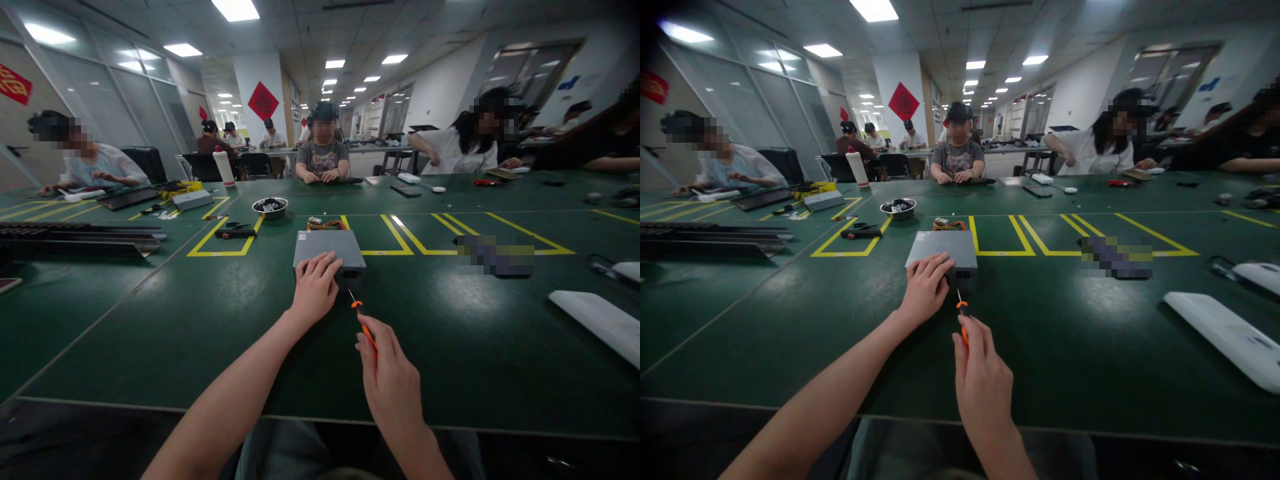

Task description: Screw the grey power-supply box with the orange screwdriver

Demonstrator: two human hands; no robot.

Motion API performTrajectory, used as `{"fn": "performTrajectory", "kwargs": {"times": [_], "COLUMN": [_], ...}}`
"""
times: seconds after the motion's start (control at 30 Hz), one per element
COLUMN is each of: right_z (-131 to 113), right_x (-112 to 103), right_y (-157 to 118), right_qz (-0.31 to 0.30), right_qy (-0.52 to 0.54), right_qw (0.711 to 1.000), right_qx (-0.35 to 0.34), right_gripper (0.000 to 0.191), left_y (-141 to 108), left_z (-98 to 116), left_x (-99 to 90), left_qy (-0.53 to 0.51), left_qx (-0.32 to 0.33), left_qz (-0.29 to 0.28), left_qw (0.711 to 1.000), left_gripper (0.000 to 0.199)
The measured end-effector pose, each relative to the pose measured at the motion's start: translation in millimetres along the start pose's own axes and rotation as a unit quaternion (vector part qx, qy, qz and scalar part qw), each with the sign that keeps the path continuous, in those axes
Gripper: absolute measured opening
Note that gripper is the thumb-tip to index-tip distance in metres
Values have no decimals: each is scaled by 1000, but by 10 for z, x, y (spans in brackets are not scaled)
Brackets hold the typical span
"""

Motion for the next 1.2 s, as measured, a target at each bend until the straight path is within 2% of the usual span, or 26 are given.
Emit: {"fn": "performTrajectory", "kwargs": {"times": [0.1,0.3,0.47,0.6,0.67,0.93,1.07,1.2], "right_z": [-24,-87,27,74,47,5,31,24], "right_x": [24,66,31,-3,-11,99,94,50], "right_y": [-2,-32,-24,9,19,-36,-30,14], "right_qz": [-3,-17,2,-23,-24,-54,-36,1], "right_qy": [-1,-13,-21,26,45,12,10,33], "right_qw": [1000,997,999,999,999,991,991,995], "right_qx": [-7,-67,-46,7,8,-123,-125,-94], "right_gripper": [28,31,27,25,27,40,37,27], "left_y": [3,7,5,7,9,13,13,10], "left_z": [-2,-3,3,13,17,22,22,21], "left_x": [7,26,35,31,28,38,39,34], "left_qy": [-2,-1,0,-2,-1,-4,-5,-4], "left_qx": [-3,-7,-11,-14,-13,-15,-15,-15], "left_qz": [2,8,7,7,6,9,9,10], "left_qw": [1000,1000,1000,1000,1000,1000,1000,1000], "left_gripper": [37,37,37,36,36,36,37,37]}}
Point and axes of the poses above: each hand's wrist, its own y-axis towards the middle knuckle, its own x-axis out of the palm, z = x × y, the point moved 1 cm from there along y, towards the middle knuckle, and after that the axes turned 2 degrees about y, right-handed, at the moved point
